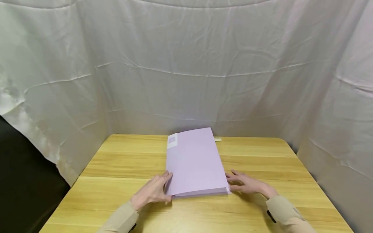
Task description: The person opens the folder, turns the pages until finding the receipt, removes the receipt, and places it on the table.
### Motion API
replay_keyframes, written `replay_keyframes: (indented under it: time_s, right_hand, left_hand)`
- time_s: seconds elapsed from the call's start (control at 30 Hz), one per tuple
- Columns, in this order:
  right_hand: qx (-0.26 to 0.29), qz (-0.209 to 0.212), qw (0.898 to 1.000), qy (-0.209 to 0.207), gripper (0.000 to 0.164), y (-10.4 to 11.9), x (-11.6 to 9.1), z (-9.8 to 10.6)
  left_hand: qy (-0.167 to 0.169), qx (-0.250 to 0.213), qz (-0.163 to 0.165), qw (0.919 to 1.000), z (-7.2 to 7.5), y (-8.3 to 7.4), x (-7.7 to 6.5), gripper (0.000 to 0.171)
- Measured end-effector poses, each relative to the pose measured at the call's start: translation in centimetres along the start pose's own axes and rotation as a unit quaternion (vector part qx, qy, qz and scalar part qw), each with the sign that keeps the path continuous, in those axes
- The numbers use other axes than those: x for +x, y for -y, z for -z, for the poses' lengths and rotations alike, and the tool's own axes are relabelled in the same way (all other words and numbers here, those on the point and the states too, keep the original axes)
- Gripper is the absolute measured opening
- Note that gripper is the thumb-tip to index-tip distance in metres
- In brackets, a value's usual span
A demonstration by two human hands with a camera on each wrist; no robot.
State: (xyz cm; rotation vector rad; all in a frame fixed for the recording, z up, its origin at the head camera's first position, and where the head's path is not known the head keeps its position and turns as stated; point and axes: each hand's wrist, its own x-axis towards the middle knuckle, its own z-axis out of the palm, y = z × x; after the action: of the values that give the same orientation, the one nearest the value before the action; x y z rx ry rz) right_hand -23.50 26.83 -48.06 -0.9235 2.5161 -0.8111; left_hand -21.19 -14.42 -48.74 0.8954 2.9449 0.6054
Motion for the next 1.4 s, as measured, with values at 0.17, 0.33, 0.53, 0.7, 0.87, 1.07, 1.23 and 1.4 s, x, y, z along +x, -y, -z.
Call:
replay_keyframes:
  time_s: [0.17, 0.33, 0.53, 0.7, 0.87, 1.07, 1.23, 1.4]
  right_hand:
    - [-0.044, 0.041, 0.997, -0.043, 0.041, -0.2, -0.9, 0.3]
    - [-0.066, 0.019, 0.996, -0.062, 0.070, -1.3, -1.0, 0.0]
    - [-0.027, -0.029, 0.998, -0.048, 0.098, -2.6, -0.9, -0.4]
    - [-0.026, -0.042, 0.998, -0.040, 0.102, -2.3, -0.9, -0.4]
    - [-0.043, -0.051, 0.997, -0.038, 0.103, -2.0, -0.6, -0.5]
    - [-0.053, -0.039, 0.997, -0.047, 0.101, -2.1, -0.7, -0.5]
    - [-0.051, -0.043, 0.997, -0.046, 0.100, -2.1, -0.6, -0.5]
    - [-0.054, -0.056, 0.996, -0.042, 0.102, -1.8, -0.6, -0.6]
  left_hand:
    - [0.012, -0.001, -0.016, 0.9998, 0.2, -0.4, -0.4, 0.092]
    - [0.024, 0.014, -0.035, 0.9990, 0.0, -1.5, -0.9, 0.092]
    - [0.010, 0.030, -0.037, 0.9988, -0.4, -2.9, -1.1, 0.093]
    - [-0.033, 0.063, -0.015, 0.9973, -1.2, -3.9, -1.3, 0.098]
    - [-0.079, 0.124, 0.009, 0.9891, -1.7, -4.8, -1.0, 0.106]
    - [-0.127, 0.160, 0.017, 0.9788, -2.5, -5.6, -0.7, 0.112]
    - [-0.130, 0.121, 0.049, 0.9828, -2.8, -5.9, -0.4, 0.116]
    - [-0.090, 0.011, 0.112, 0.9895, -2.1, -6.2, -0.5, 0.119]
